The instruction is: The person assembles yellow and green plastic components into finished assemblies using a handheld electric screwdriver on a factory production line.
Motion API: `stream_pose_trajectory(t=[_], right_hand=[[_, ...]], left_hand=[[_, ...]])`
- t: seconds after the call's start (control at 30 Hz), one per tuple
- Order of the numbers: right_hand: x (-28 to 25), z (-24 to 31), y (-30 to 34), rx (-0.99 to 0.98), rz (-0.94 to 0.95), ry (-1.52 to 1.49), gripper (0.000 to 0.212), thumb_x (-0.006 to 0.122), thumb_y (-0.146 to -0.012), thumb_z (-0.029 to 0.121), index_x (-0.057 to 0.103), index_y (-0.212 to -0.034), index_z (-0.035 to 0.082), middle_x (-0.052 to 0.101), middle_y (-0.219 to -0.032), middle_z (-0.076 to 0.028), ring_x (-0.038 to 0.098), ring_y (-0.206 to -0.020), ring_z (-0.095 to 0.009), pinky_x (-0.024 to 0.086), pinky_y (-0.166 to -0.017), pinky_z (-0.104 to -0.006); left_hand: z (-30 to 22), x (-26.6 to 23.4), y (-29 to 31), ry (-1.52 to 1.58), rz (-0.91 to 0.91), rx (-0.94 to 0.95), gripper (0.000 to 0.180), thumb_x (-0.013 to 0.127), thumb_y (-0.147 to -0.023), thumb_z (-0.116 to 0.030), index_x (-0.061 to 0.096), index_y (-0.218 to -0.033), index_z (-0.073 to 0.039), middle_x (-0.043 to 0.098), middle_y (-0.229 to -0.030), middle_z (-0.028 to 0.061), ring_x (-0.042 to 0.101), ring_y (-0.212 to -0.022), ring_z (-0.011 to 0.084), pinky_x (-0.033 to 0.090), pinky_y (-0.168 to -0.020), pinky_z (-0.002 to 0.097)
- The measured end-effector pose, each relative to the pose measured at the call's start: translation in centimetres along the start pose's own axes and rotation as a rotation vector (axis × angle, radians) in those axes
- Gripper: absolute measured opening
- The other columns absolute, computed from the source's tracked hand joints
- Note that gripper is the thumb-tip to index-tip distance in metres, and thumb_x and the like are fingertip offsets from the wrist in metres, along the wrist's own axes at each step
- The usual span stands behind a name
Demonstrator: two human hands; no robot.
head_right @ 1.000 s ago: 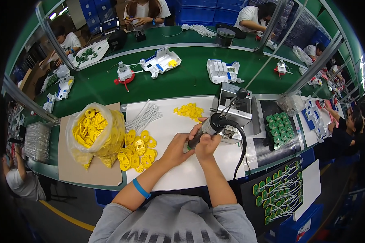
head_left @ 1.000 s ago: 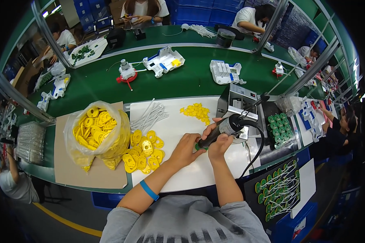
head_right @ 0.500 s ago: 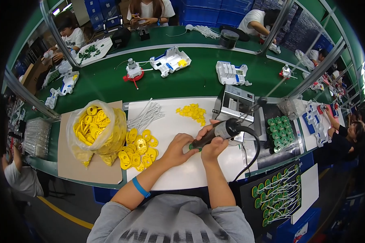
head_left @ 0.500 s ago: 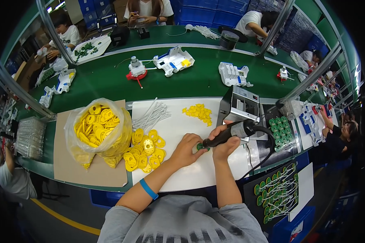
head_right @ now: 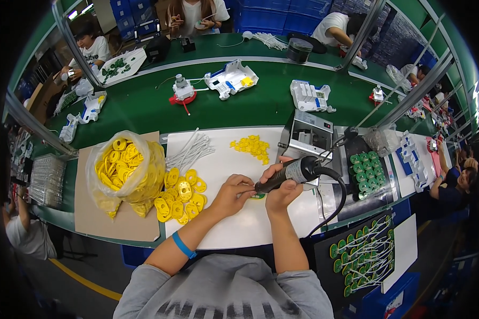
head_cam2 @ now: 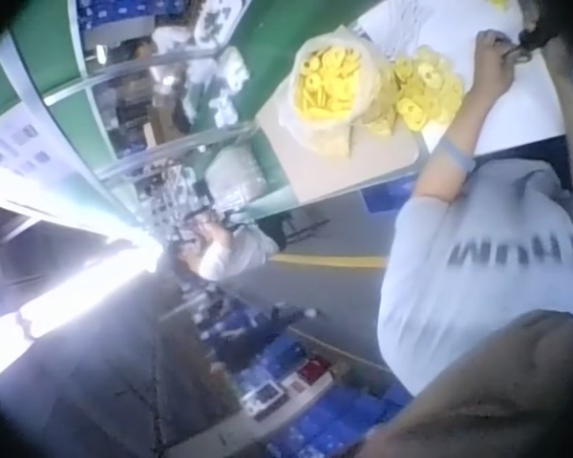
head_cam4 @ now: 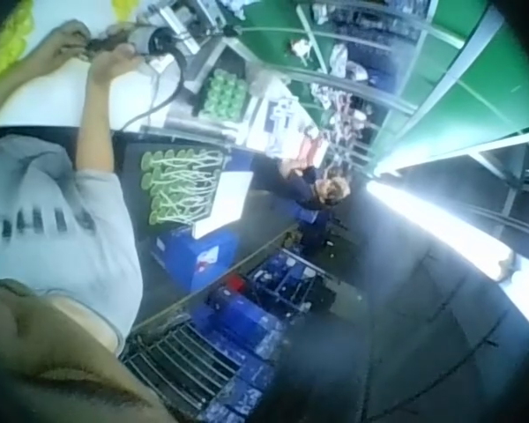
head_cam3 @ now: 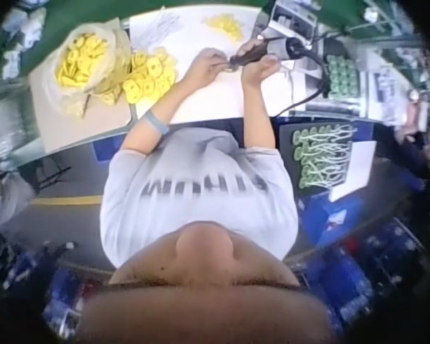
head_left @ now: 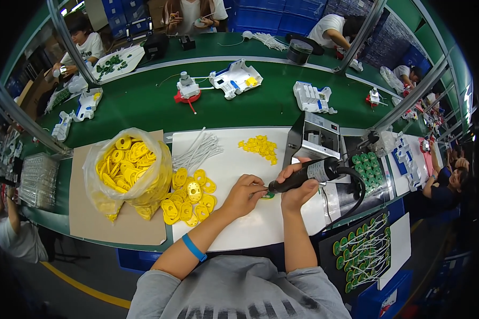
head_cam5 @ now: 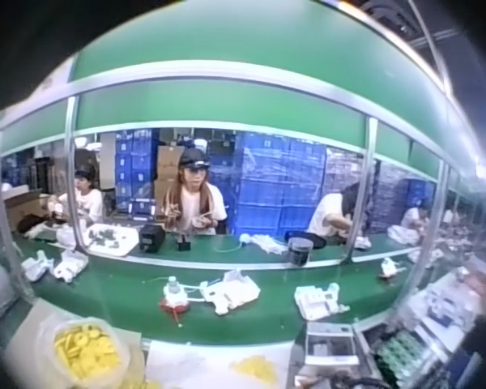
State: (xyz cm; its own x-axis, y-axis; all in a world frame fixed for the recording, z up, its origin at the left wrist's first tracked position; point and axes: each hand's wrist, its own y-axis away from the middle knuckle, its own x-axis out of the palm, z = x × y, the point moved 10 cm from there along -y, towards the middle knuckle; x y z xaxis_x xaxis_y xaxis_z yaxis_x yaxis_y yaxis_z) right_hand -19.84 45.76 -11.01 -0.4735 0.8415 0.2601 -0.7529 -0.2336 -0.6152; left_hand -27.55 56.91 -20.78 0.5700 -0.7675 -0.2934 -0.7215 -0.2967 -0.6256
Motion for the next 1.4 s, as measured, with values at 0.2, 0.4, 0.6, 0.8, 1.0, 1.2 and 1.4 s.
stream_pose_trajectory(t=[0.2,0.4,0.6,0.8,1.0,1.2,1.4], right_hand=[[0.0,0.0,0.0,0.003,0.002,-0.008,0.097,0.053,-0.086,0.081,0.046,-0.123,-0.008,0.058,-0.076,-0.008,0.059,-0.062,-0.015,0.050,-0.058,-0.0275],[0.7,-0.2,0.5,0.012,-0.016,0.017,0.097,0.052,-0.085,0.083,0.046,-0.122,-0.007,0.053,-0.074,-0.007,0.055,-0.058,-0.016,0.048,-0.056,-0.0292],[1.0,-0.7,0.7,0.020,-0.024,-0.004,0.096,0.052,-0.085,0.082,0.046,-0.122,-0.006,0.054,-0.073,-0.007,0.055,-0.058,-0.016,0.047,-0.056,-0.0288],[2.3,-1.4,2.0,0.001,0.048,0.013,0.095,0.052,-0.086,0.081,0.046,-0.121,-0.007,0.055,-0.074,-0.008,0.056,-0.060,-0.015,0.048,-0.057,-0.0275],[2.6,-2.0,2.6,-0.024,0.038,0.022,0.095,0.052,-0.086,0.081,0.046,-0.121,-0.007,0.056,-0.075,-0.008,0.057,-0.061,-0.014,0.050,-0.059,-0.0267],[2.9,-2.8,2.8,-0.014,0.065,0.017,0.094,0.055,-0.085,0.080,0.046,-0.120,-0.006,0.056,-0.076,-0.008,0.057,-0.062,-0.015,0.049,-0.059,-0.0280],[5.9,-4.6,3.5,0.114,0.294,-0.203,0.076,0.074,-0.083,0.063,0.050,-0.111,-0.003,0.059,-0.079,-0.009,0.056,-0.066,-0.015,0.045,-0.061,-0.0277]], left_hand=[[0.0,-0.2,0.1,0.003,0.005,-0.004,0.016,0.075,-0.083,-0.001,0.077,-0.098,-0.005,0.067,-0.106,0.0081,0.061,-0.100,0.0284,0.053,-0.077,0.0366],[0.2,-0.4,0.3,0.014,0.020,-0.001,0.015,0.074,-0.083,-0.001,0.076,-0.098,-0.005,0.066,-0.109,0.0083,0.059,-0.103,0.0284,0.053,-0.079,0.0365],[0.1,-0.9,0.3,0.009,0.037,0.024,0.018,0.075,-0.083,-0.003,0.075,-0.100,-0.004,0.066,-0.111,0.0087,0.059,-0.105,0.0299,0.052,-0.086,0.0372],[-0.2,-1.0,0.4,0.003,0.070,-0.028,0.047,0.082,-0.077,-0.010,0.068,-0.122,-0.008,0.067,-0.117,0.0106,0.058,-0.113,0.0317,0.051,-0.094,0.0397],[1.0,-0.8,0.9,-0.034,0.106,-0.127,0.065,0.083,-0.077,-0.012,0.059,-0.137,-0.009,0.066,-0.119,0.0145,0.059,-0.115,0.0331,0.051,-0.096,0.0404],[1.5,-0.8,1.0,0.020,0.148,-0.189,0.083,0.082,-0.080,-0.017,0.042,-0.153,-0.012,0.061,-0.118,0.0194,0.058,-0.111,0.0347,0.048,-0.097,0.0400],[3.6,-0.3,1.9,-0.032,0.143,-0.171,0.092,0.083,-0.079,-0.017,0.034,-0.156,-0.008,0.061,-0.118,0.0202,0.059,-0.110,0.0368,0.049,-0.095,0.0409]])
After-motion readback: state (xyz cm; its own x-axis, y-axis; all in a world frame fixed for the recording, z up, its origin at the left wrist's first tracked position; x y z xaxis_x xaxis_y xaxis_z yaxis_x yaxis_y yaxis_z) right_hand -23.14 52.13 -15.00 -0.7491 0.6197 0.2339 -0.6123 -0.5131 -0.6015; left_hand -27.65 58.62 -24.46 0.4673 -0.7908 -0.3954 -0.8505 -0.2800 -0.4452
